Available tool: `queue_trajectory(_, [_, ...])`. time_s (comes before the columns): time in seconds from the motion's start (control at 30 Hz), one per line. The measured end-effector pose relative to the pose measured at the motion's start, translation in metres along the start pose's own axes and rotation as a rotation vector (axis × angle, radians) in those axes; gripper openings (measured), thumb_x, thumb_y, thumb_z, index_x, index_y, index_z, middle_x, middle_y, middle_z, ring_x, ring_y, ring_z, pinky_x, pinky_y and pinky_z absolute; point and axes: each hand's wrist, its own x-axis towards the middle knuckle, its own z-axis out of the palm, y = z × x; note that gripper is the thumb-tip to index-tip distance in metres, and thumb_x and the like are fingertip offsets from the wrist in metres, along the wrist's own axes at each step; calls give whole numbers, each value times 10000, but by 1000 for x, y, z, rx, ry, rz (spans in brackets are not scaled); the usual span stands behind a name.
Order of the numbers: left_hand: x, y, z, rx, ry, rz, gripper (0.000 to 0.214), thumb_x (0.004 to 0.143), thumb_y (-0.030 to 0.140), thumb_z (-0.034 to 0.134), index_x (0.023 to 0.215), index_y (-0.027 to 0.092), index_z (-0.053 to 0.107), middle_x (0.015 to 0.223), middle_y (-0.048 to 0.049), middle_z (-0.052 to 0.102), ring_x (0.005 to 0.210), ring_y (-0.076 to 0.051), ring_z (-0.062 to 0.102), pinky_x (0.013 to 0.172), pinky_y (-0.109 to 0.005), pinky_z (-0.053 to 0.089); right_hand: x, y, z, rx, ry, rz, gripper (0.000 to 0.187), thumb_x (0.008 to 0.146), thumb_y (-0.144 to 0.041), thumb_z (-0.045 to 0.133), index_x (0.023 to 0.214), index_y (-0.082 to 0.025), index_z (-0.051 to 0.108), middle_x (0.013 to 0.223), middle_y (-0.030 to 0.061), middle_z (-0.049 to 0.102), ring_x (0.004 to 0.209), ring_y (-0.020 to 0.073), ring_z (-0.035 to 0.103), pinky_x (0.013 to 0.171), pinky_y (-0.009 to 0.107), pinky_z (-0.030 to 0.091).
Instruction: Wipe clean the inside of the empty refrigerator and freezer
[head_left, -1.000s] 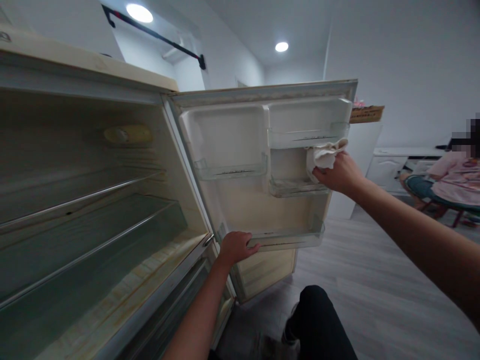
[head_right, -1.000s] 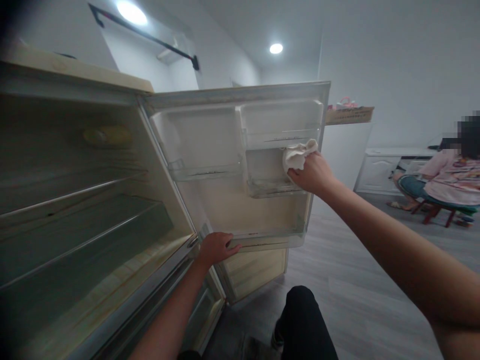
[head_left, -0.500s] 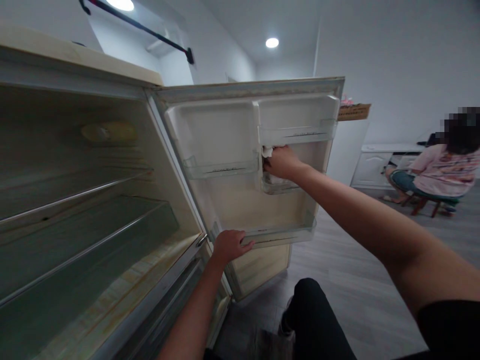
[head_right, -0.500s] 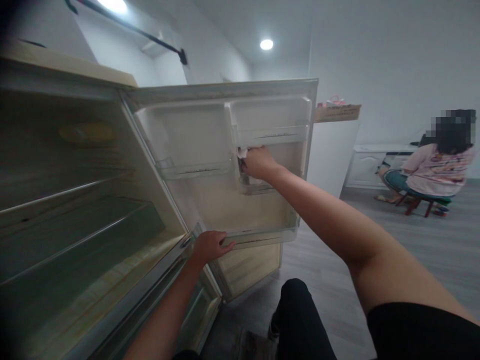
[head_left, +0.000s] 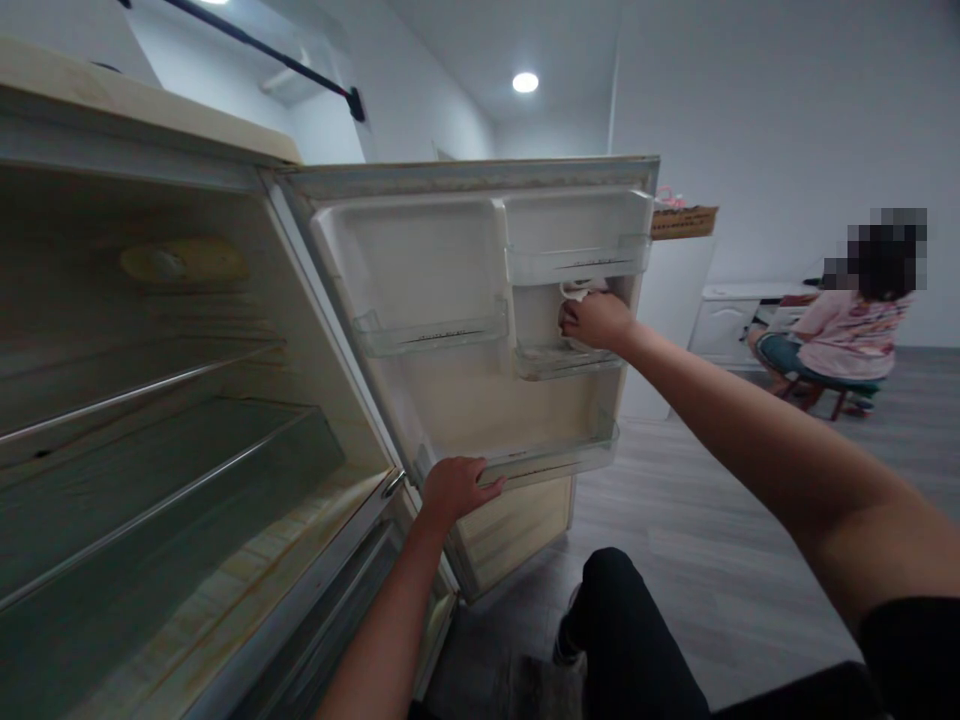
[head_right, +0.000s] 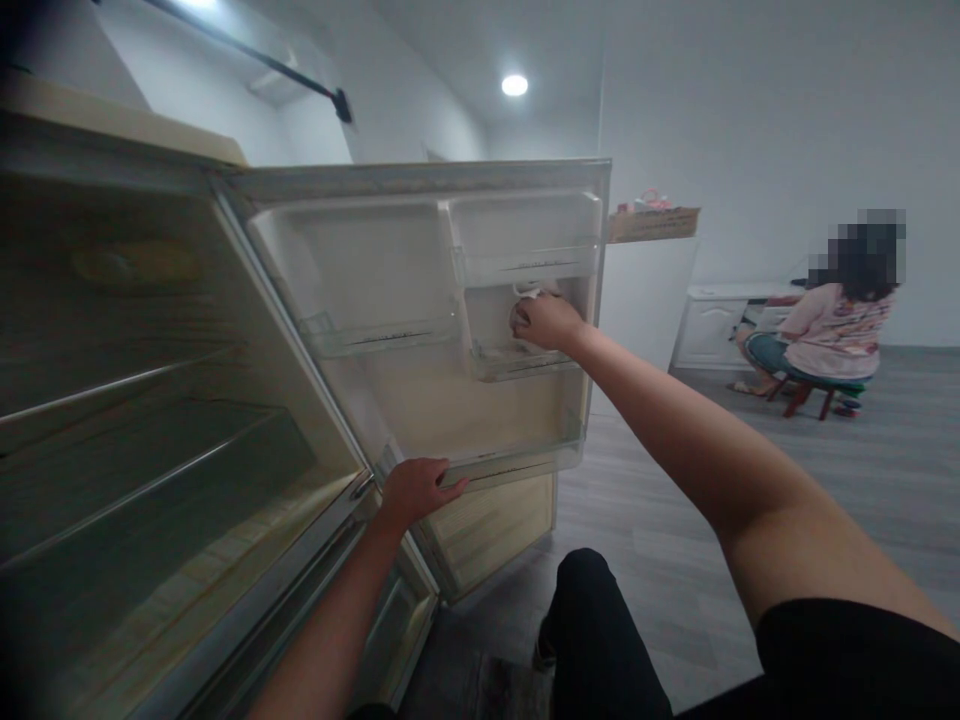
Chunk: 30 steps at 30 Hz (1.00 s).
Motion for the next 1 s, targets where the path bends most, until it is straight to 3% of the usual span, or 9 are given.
queue_trajectory(0.13, [0, 0, 0, 3, -3, -3, 549, 925, 691, 421, 807, 218, 673, 778, -77, 711, 771, -247, 671, 688, -332, 392, 15, -32, -2, 85, -50, -40, 329, 905, -417, 570, 1045, -155, 711, 1017, 131, 732, 912, 247, 644, 702, 295, 384])
queue_trajectory(0.3, [1, 0, 2, -2, -7, -7, 553, 926, 694, 410, 804, 220, 667, 775, -76, 712, 760, -240, 667, 670, -324, 380, 26, -63, -1, 168, -66, -175, 352, 889, -277, 565, 1201, -149, 665, 1153, 134, 710, 963, 222, 625, 748, 273, 390])
queue_trajectory(0.37, [1, -1, 3, -3, -2, -6, 548, 928, 691, 407, 806, 224, 665, 779, -72, 713, 760, -237, 666, 670, -322, 382, 26, -61, 0, 162, -88, -200, 341, 879, -240, 558, 1185, -141, 674, 1155, 136, 706, 952, 215, 615, 750, 271, 384])
queue_trajectory(0.5, [1, -1, 3, -1, -2, -15, 542, 935, 680, 400, 812, 227, 670, 781, -69, 711, 770, -239, 667, 677, -321, 389, 16, -37, -3, 318, -240, -229, 263, 903, -313, 540, 970, -122, 708, 905, 78, 697, 777, 164, 563, 674, 257, 364])
queue_trajectory(0.67, [-1, -2, 0, -5, -34, -2, 579, 962, 674, 338, 806, 220, 663, 782, -83, 711, 779, -242, 669, 673, -322, 378, 6, -27, -6, 570, -369, -298, 304, 933, -390, 509, 964, -158, 704, 854, 25, 673, 775, 150, 545, 702, 255, 403])
queue_trajectory(0.83, [-3, -2, 0, 6, -18, 8, 609, 971, 692, 291, 812, 222, 645, 800, -80, 715, 780, -232, 667, 674, -323, 369, 3, -37, -13, 378, -433, -222, 251, 900, -392, 604, 899, -160, 702, 841, 32, 676, 755, 151, 532, 682, 262, 383])
queue_trajectory(1.0, [-3, -3, 1, 13, -2, 26, 602, 983, 670, 287, 829, 217, 653, 795, -80, 714, 775, -234, 670, 674, -323, 365, -11, -8, -18, 147, -380, -89, 206, 883, -291, 567, 837, -150, 710, 796, 51, 666, 707, 151, 519, 647, 267, 341])
